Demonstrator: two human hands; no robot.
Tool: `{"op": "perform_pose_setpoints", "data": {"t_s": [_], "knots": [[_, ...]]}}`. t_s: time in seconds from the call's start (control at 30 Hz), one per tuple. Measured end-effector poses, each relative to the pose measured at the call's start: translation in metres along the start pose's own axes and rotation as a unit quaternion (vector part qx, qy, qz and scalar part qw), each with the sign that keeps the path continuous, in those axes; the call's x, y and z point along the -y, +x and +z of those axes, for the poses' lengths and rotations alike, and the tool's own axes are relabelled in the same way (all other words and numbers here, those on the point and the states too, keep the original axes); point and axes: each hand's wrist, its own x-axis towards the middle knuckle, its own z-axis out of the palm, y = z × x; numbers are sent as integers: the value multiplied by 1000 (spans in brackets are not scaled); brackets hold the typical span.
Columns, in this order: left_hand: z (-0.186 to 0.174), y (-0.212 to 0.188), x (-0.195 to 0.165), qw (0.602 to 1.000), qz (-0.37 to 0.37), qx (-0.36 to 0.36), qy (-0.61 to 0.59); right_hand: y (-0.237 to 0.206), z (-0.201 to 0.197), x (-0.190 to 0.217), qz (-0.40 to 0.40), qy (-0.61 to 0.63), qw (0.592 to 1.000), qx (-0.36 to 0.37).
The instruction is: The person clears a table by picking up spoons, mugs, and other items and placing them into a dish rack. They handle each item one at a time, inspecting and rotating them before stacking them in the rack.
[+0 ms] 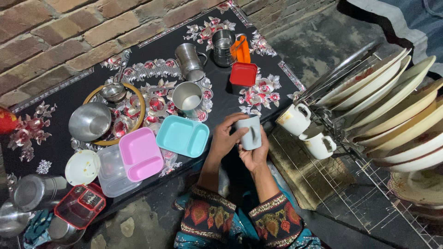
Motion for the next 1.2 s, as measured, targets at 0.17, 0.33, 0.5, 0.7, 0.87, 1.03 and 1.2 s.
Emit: {"op": "perform_pose_setpoints", "data": {"t_s": [0.17, 0.33, 0.5, 0.7, 0.87, 1.03, 1.2], "knots": [[0, -1, -6, 997, 32, 51, 49, 2, -1, 1, -12, -15, 998, -56], [0, -1, -15, 997, -15, 76, -21, 9, -13, 1, -8, -41, 999, -1], [-1, -2, -15, 998, -29, 63, -4, 17, -30, -2, 7, -27, 1000, 6], [-1, -3, -7, 998, -19, 51, 14, 28, -54, 3, 45, 9, 999, 15], [0, 0, -9, 997, -61, 45, 11, 27, -57, 7, 37, 4, 999, 21], [3, 2, -10, 989, -105, 23, -104, 26, -39, 4, -13, -62, 998, -2], [5, 4, -10, 999, -16, -30, -4, 21, -9, -1, -25, -68, 996, -52]]}}
